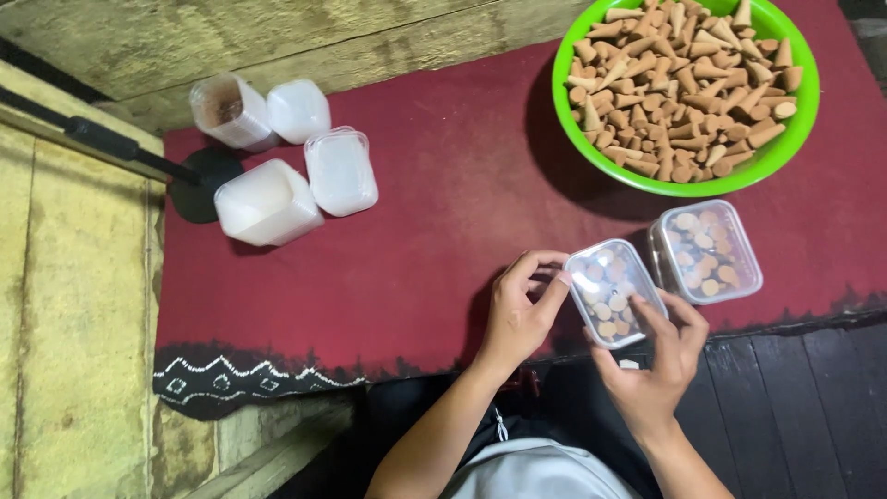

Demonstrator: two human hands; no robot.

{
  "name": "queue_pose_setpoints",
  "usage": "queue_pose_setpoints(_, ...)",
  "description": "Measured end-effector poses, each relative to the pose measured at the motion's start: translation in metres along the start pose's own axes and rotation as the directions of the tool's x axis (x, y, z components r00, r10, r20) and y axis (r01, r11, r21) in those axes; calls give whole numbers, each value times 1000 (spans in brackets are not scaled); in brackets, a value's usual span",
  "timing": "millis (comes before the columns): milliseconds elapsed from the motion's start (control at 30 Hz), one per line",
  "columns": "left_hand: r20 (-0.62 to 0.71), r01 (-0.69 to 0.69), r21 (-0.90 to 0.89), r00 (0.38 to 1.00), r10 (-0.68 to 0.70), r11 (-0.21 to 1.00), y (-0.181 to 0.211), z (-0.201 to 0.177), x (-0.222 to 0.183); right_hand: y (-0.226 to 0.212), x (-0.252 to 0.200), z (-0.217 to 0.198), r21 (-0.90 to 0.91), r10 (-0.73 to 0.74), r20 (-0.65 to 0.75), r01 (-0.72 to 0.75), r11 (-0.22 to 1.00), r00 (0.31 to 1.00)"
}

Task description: Sorting and packing incense cones from a large bowl into smaller plastic containers.

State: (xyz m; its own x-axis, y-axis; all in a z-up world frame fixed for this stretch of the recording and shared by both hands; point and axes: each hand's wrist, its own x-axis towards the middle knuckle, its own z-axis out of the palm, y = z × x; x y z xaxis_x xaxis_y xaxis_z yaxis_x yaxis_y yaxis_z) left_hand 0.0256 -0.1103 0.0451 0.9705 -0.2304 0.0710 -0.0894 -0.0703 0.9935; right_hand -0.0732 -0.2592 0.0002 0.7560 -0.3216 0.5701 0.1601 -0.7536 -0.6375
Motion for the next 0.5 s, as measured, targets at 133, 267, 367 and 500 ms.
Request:
queue_pose_setpoints(133, 58, -101, -32, 993, 103, 994, 26, 10, 3, -5, 10, -25, -61, -25, -50, 22, 998, 998)
queue_pose_setpoints(267, 137, -177, -67, 973, 184, 982, 40, 28, 19, 6, 25, -48, -133, -77, -100, 64, 989, 992)
queue_pose_setpoints(367, 180, -218, -37, 958, 221, 975, 37, 47, 38, 11, 45, -54, -149, -90, -125, 71, 986, 988)
queue_pose_setpoints(500, 169, -241, 45, 958, 230, 970, 23, 73, 56, 18, 62, -54, -153, -71, -137, 50, 987, 988)
